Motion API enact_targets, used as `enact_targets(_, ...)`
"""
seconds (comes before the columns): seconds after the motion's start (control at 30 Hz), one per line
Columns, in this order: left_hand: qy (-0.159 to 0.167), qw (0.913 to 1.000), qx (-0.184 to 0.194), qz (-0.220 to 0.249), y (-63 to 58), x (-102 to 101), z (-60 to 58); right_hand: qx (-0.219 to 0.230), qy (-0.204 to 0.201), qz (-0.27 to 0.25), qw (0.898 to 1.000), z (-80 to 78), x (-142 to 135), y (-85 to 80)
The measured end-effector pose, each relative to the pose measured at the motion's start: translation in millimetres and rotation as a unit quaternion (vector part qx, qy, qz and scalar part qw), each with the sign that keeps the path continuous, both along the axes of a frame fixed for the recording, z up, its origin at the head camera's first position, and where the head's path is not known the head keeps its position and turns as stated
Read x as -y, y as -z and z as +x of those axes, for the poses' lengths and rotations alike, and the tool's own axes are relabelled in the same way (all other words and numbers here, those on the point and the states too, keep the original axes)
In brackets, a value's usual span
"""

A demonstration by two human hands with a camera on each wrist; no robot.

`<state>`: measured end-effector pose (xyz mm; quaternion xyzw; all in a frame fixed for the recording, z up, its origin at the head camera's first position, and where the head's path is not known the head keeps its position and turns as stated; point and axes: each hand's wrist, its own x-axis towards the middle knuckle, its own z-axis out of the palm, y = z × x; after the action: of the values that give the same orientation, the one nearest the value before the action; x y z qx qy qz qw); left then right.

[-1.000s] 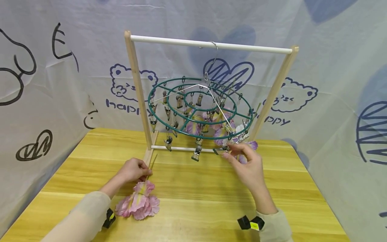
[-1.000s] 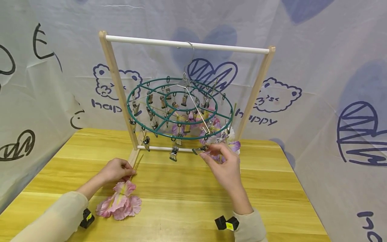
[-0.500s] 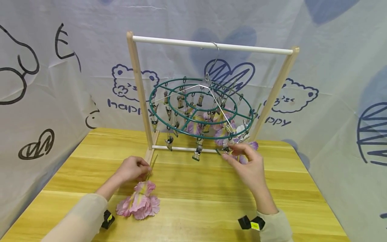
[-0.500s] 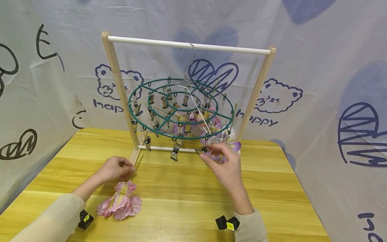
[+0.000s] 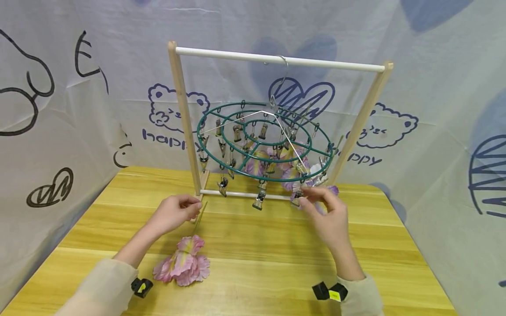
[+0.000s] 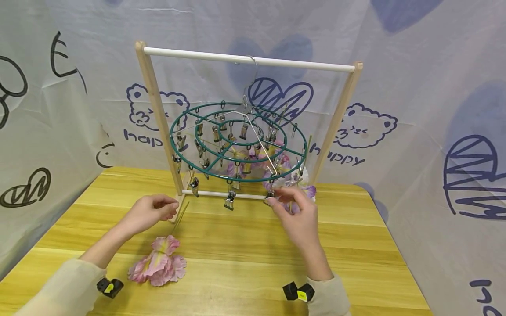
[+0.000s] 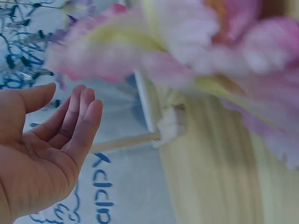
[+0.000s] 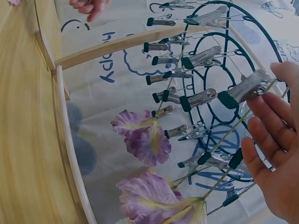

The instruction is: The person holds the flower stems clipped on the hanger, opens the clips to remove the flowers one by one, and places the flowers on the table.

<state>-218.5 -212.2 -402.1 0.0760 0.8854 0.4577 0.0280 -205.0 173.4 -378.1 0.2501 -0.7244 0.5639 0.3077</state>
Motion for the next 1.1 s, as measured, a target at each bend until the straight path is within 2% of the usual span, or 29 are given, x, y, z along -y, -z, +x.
enact_targets(0.27, 0.003, 0.9982, -0.059, 0.010, -19.8, -25.9, 18.9, -0.062, -0.022, -0.058, 0.996, -2.6, -3.8, -1.8)
enact_targets(0.43, -0.004, 0.9952, -0.094, 0.029, -25.4, -41.7, 30.7, -0.059, 0.015, -0.095, 0.994, 2.1, -5.8, -5.3)
enact_targets(0.6, -0.009, 0.9906, -0.109, 0.081, -28.1, -57.8, 40.0, -0.060, 0.032, -0.130, 0.989, 2.9, -14.7, -5.8)
enact_targets(0.77, -0.016, 0.9852, -0.107, 0.133, -29.1, -72.6, 47.5, -0.060, 0.030, -0.156, 0.986, -1.1, -27.1, -6.2)
enact_targets(0.87, -0.026, 0.9837, -0.101, 0.147, -29.1, -82.1, 51.1, -0.057, 0.034, -0.158, 0.985, -4.6, -35.2, -7.6)
enact_targets(1.03, -0.025, 0.9846, -0.084, 0.152, -23.3, -99.1, 54.6, -0.039, 0.070, -0.133, 0.988, -10.6, -48.1, -9.4)
enact_targets(1.1, -0.017, 0.9854, -0.078, 0.151, -19.3, -105.7, 55.0, -0.032, 0.089, -0.107, 0.990, -13.9, -52.8, -9.5)
